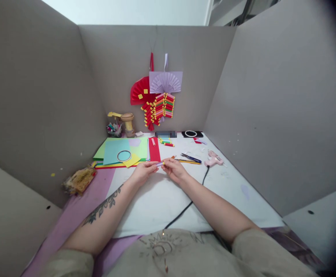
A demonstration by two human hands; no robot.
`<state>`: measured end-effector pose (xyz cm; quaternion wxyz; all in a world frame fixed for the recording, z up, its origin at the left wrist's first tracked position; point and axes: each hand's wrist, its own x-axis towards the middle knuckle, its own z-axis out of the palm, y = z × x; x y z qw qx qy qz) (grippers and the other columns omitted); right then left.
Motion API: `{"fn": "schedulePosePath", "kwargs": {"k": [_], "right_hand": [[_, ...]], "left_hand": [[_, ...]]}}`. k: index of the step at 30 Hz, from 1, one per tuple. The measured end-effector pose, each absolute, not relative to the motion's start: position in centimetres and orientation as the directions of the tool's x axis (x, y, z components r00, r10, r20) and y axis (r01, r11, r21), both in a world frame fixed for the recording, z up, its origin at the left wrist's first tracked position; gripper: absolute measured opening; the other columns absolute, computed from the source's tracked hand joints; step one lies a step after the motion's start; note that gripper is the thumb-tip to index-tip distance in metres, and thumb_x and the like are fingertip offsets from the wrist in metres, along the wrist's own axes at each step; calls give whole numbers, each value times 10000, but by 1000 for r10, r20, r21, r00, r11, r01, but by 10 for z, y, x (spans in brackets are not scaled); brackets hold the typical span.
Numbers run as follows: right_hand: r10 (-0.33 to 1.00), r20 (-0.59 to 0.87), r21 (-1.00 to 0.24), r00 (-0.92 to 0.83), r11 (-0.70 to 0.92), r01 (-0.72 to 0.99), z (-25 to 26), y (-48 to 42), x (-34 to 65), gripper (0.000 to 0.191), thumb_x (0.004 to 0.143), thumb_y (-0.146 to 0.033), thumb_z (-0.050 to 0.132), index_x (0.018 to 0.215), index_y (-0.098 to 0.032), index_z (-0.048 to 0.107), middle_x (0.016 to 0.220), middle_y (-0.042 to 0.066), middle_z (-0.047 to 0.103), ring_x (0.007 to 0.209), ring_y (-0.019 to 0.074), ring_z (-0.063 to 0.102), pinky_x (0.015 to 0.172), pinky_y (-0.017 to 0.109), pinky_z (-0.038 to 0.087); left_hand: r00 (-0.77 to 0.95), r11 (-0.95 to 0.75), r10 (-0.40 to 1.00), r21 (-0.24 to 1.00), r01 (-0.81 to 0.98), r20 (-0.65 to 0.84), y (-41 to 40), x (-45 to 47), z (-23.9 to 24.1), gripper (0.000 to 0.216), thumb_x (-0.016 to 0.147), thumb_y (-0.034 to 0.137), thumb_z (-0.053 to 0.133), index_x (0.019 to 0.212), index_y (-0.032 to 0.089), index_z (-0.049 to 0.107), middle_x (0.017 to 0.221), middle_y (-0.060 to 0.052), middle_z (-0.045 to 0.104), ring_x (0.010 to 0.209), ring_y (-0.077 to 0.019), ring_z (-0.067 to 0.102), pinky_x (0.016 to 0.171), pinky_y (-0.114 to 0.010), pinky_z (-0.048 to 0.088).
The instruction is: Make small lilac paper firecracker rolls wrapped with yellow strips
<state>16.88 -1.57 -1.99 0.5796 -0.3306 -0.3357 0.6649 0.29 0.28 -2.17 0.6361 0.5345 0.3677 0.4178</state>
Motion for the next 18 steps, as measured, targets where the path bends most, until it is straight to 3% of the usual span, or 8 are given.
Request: {"fn": "schedulePosePath", "kwargs": {"k": [7,11,18], "right_hand": [[995,99,-940,-18,88,-329,-24,-15,164,253,564,-286,771,726,-158,625,594,-17,627,537,103,572,566,238,472],[999,45,-921,3,42,-388,-23,-20,155,294,545,-302,772,689,-181,547,597,-37,611,563,118,594,593,256,479],[991,100,-952,-91,68,-299,-24,-30,141,328,581,-294,740,715,-208,453,607,-47,598,575,127,585,583,250,454]], "left_hand": [[285,-18,958,1000,-7,20,0,3,-14,398,619,332,730,952,118,686,748,-49,667,645,-127,563,625,-240,430],[162,-32,985,986,-165,59,1,6,-12,673,582,297,754,1192,132,521,722,-10,637,620,-109,567,619,-228,436],[201,88,980,928,-361,-15,0,14,-16,341,600,367,734,793,116,605,749,-37,627,650,-110,566,643,-235,460]]}}
